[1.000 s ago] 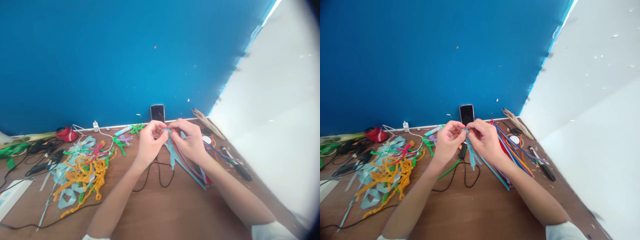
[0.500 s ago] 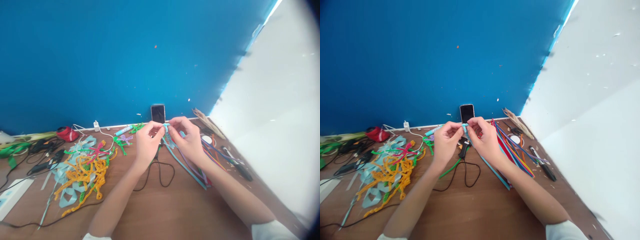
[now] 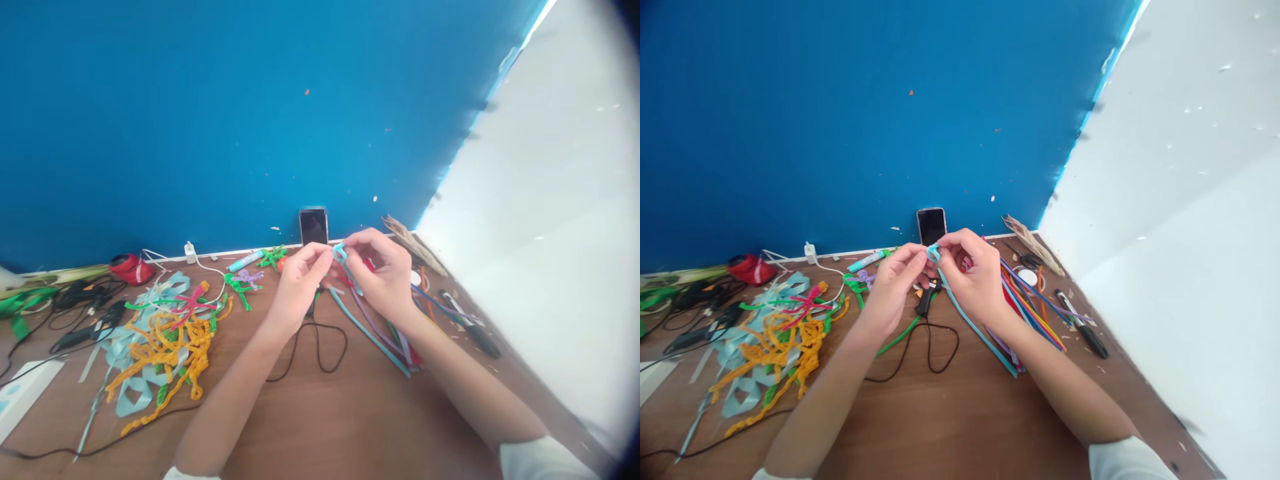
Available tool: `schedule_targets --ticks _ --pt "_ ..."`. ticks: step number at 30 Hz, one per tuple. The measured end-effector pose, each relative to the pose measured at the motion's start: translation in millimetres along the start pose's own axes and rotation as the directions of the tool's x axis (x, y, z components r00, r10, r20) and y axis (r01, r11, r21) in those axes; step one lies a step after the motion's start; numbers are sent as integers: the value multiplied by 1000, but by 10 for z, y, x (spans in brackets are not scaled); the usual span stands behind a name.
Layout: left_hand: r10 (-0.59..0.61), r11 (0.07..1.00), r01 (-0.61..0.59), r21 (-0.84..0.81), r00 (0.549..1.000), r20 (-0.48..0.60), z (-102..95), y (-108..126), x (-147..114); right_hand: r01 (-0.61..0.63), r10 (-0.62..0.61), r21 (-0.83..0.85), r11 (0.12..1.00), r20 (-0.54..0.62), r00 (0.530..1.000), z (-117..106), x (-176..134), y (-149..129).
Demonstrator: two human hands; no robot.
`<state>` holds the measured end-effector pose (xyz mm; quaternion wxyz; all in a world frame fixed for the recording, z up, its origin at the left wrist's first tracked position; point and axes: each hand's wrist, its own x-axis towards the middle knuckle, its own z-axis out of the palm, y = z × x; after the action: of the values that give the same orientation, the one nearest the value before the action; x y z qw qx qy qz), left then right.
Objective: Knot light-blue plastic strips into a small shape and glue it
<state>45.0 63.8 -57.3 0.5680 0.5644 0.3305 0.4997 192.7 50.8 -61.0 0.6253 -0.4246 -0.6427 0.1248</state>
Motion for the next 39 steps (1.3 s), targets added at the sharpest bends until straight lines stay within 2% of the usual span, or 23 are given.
schedule_targets --ticks 3,6,8,16,22,24,27,29,34,39 --pt "-89 991 97 -93 992 92 -29 14 17 -63 61 65 996 30 998 -2 7 -15" --pt "-139 976 165 -140 974 181 -71 4 40 -43 40 84 996 42 998 0 2 -21" --pt "-139 976 168 -137 970 198 -87 -2 47 -22 19 67 998 45 999 -6 0 -26" --pt "-69 996 75 -50 991 118 -64 -24 26 19 -19 7 1000 85 996 -28 12 -10" --pt "5 1000 -5 -4 999 32 -6 -39 36 -91 90 130 987 16 996 -9 12 31" --pt "37 999 -38 24 998 46 6 -61 50 -137 140 177 975 -4 990 -5 10 19" --pt "53 994 -66 83 986 155 10 -119 62 -170 181 222 960 -31 983 -1 17 -2" --pt "59 989 -83 124 980 189 12 -161 56 -175 189 238 955 -38 981 3 25 -2" --pt "73 977 -103 185 984 165 45 -214 11 -188 198 266 945 -10 980 26 20 18" --pt "55 989 -70 129 991 121 60 -192 18 -195 194 207 959 26 981 31 9 28"
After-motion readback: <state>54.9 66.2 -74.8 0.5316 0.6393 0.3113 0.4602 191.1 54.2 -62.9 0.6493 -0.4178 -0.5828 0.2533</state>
